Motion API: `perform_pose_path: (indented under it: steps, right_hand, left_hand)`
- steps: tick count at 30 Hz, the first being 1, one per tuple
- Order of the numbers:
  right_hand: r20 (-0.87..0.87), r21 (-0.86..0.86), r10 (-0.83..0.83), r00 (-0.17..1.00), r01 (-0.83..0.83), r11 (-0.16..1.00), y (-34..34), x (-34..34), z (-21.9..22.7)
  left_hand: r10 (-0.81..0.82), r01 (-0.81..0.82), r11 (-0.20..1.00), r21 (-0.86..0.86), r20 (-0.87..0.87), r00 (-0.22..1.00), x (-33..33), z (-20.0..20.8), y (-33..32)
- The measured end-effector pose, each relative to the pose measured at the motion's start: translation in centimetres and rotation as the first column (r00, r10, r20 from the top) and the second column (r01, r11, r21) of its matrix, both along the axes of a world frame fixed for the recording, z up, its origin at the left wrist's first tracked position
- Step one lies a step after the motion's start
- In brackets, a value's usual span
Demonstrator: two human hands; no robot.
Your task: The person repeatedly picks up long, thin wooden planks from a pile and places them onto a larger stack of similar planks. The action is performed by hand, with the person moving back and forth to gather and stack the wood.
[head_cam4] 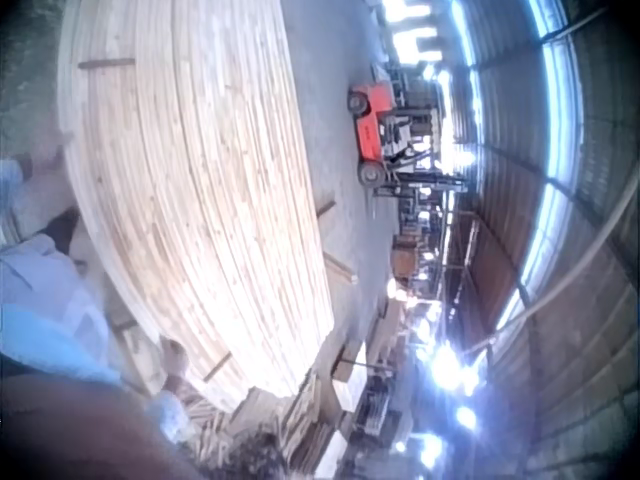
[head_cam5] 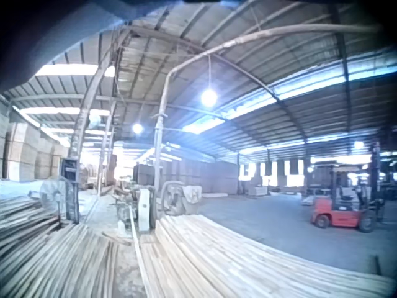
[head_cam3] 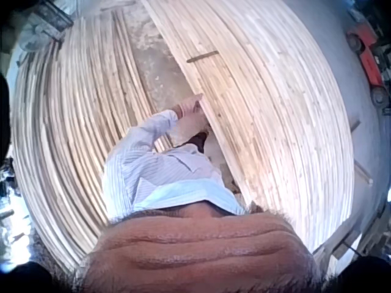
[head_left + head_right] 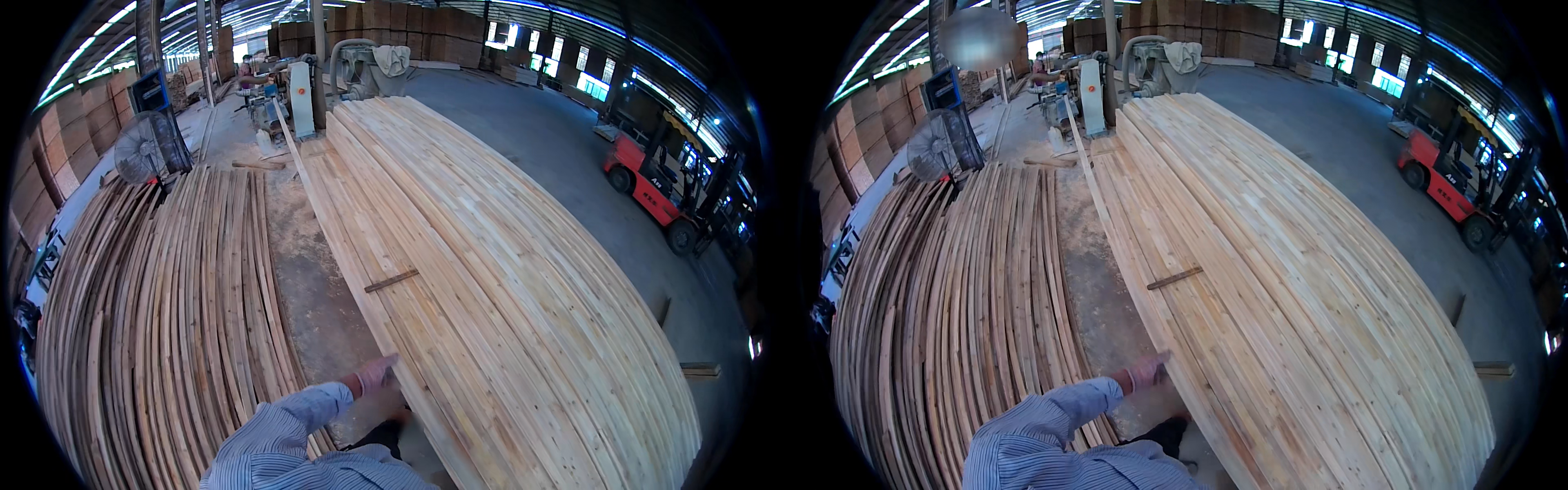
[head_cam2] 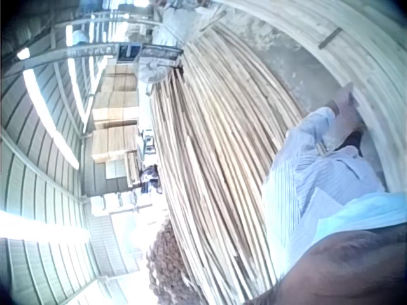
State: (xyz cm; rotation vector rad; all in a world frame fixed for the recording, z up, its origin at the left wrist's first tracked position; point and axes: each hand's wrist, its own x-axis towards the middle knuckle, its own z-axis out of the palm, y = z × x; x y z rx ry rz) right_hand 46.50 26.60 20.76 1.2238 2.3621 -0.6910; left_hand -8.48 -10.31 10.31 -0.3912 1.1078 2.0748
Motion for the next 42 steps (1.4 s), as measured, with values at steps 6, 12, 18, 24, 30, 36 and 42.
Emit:
perform_pose_path:
  steps: [6, 12, 18, 24, 30, 36, 42]
  right_hand:
    - [-0.157, 0.069, 0.11, 0.981, -0.1, 0.993, -3.0, -9.7, -7.3]
    - [-0.072, -0.117, -0.019, 0.997, 0.011, 0.993, -9.9, -24.0, -7.3]
    - [-0.266, -0.114, 0.22, 0.939, -0.257, 0.96, -12.4, -32.7, -8.2]
    - [-0.4, 0.344, 0.27, 0.876, -0.129, 0.93, -2.5, -36.1, -12.0]
    - [-0.325, 0.708, 0.205, 0.923, 0.094, 0.7, 12.1, -39.5, -12.4]
    - [-0.165, 0.727, 0.118, 0.979, 0.04, 0.686, 20.4, -42.6, -12.4]
    - [-0.028, 0.757, 0.087, 0.996, -0.036, 0.653, 23.3, -43.5, -13.6]
  left_hand:
    - [-0.227, 0.223, 0.973, 0.06, 0.076, 0.971, 0.8, -3.7, 3.0]
    - [-0.579, 0.512, 0.815, 0.273, 0.339, 0.741, 14.2, -10.8, 5.7]
    - [-0.29, 0.265, 0.957, 0.117, 0.366, 0.884, 10.4, -9.9, 7.4]
    - [0.04, -0.009, 0.994, -0.109, 0.292, 0.955, 0.6, -13.5, 2.8]
    - [0.057, -0.031, 0.995, -0.09, 0.297, 0.953, -4.6, -11.1, 0.9]
    - [0.115, -0.045, 0.977, -0.208, 0.337, 0.935, -5.5, -7.0, 1.2]
    - [-0.186, 0.152, 0.979, 0.134, 0.301, 0.935, -3.1, -11.8, -4.5]
